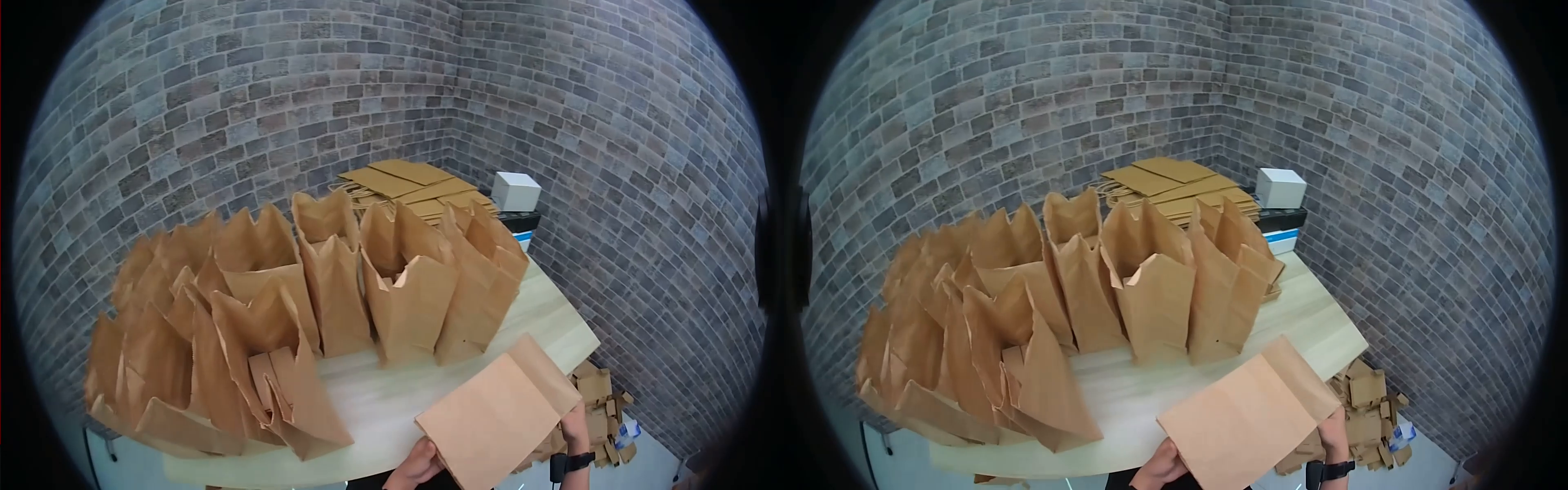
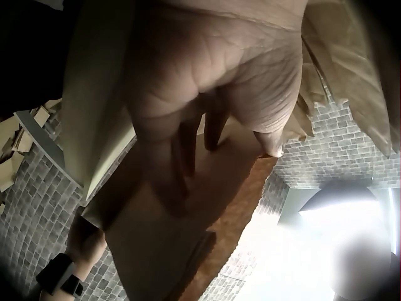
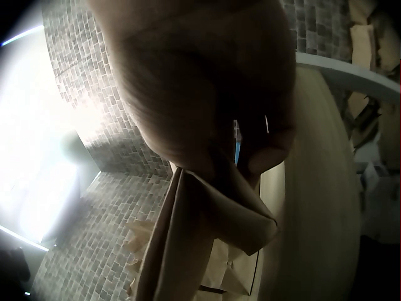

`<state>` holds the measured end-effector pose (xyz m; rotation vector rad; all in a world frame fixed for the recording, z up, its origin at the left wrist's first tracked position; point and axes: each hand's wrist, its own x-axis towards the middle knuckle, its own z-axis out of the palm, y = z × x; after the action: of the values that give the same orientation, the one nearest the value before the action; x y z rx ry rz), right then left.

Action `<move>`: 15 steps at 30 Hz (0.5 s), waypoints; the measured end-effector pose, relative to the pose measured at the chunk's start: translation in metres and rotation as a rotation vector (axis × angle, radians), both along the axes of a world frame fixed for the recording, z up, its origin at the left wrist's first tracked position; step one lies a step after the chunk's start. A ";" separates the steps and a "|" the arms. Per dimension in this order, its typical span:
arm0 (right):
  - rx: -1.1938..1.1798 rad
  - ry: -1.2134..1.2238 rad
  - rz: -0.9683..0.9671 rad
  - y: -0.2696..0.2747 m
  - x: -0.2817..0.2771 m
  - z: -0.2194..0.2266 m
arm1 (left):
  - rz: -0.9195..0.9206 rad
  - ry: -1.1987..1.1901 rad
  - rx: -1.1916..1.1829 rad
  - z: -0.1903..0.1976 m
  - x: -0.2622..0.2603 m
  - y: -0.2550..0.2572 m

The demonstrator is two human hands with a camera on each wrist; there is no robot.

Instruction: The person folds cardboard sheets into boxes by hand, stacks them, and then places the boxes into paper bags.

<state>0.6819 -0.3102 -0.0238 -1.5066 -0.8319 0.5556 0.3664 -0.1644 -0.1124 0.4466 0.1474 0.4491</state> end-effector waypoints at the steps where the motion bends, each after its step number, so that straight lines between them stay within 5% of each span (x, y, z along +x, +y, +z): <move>1: 0.005 0.012 -0.025 -0.001 0.002 -0.006 | 0.018 -0.077 -0.053 0.001 0.001 -0.001; 4: 0.016 0.026 -0.051 0.006 -0.006 -0.003 | 0.047 -0.257 -0.142 0.011 -0.001 0.002; 7: 0.031 0.034 -0.054 0.008 -0.005 -0.003 | 0.133 0.099 0.003 0.007 -0.002 0.001; 15: -0.038 0.006 -0.024 0.003 0.000 -0.001 | 0.181 -0.027 -0.074 0.005 0.004 -0.014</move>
<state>0.6815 -0.3067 -0.0244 -1.5470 -0.8010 0.5607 0.3708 -0.1788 -0.1079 0.3554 0.1785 0.6252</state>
